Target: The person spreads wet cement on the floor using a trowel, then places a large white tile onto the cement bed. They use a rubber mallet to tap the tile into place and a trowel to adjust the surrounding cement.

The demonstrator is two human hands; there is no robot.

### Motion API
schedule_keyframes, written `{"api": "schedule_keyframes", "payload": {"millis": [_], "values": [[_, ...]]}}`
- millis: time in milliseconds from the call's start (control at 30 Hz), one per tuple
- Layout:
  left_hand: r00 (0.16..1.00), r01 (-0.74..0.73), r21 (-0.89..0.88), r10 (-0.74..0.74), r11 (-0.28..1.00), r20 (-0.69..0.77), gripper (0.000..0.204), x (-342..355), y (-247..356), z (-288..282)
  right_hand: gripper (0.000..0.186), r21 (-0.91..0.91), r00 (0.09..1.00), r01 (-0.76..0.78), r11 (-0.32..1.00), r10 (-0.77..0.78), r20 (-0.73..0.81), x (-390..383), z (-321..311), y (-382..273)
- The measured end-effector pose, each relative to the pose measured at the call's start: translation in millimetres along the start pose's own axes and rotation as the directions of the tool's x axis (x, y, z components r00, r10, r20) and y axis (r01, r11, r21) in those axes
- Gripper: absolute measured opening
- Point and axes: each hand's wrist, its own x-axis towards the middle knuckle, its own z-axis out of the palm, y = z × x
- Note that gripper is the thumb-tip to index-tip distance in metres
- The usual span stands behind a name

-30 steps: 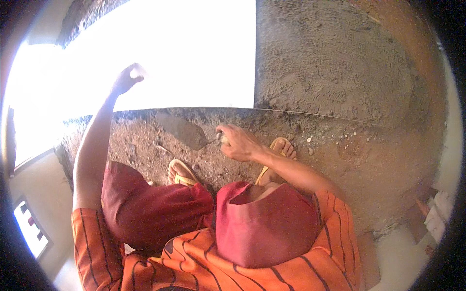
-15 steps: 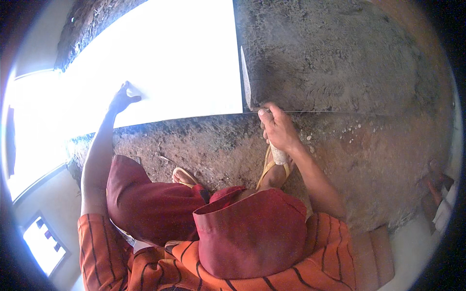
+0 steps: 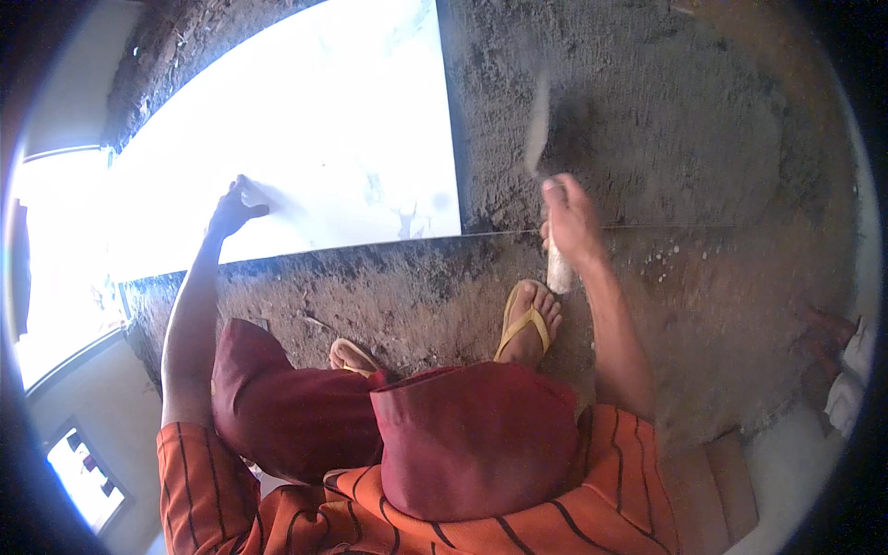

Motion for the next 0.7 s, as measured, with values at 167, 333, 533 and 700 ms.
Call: {"api": "schedule_keyframes", "payload": {"millis": [167, 333, 533, 700], "values": [[0.999, 0.033, -0.006, -0.033, 0.999, 0.007, 0.107, -6.3, 4.5, -2.3, 0.034, -0.1, 0.975, 0.042, 0.994, -0.019, 0.222, 12.6, 38.2, -19.7], [0.998, 0.047, 0.006, -0.047, 0.999, 0.041, 0.108, -4.8, 6.8, -8.1, 0.039, -0.154, 0.963, 0.074, 0.985, -0.03, 0.269, 54.8, 54.3, -35.7], [0.999, 0.014, -0.059, -0.011, 0.998, 0.037, 0.112, -2.2, -4.0, 0.0, 0.037, 0.006, 0.999, 0.037, 0.999, -0.037, 0.006, 68.7, 12.8, -30.1], [1.0, -0.007, 0.007, 0.007, 1.0, 0.027, 0.112, 2.5, -1.8, -3.7, 0.032, -0.017, 0.991, 0.076, 0.997, -0.073, 0.114, 61.8, 13.1, -55.6]]}}
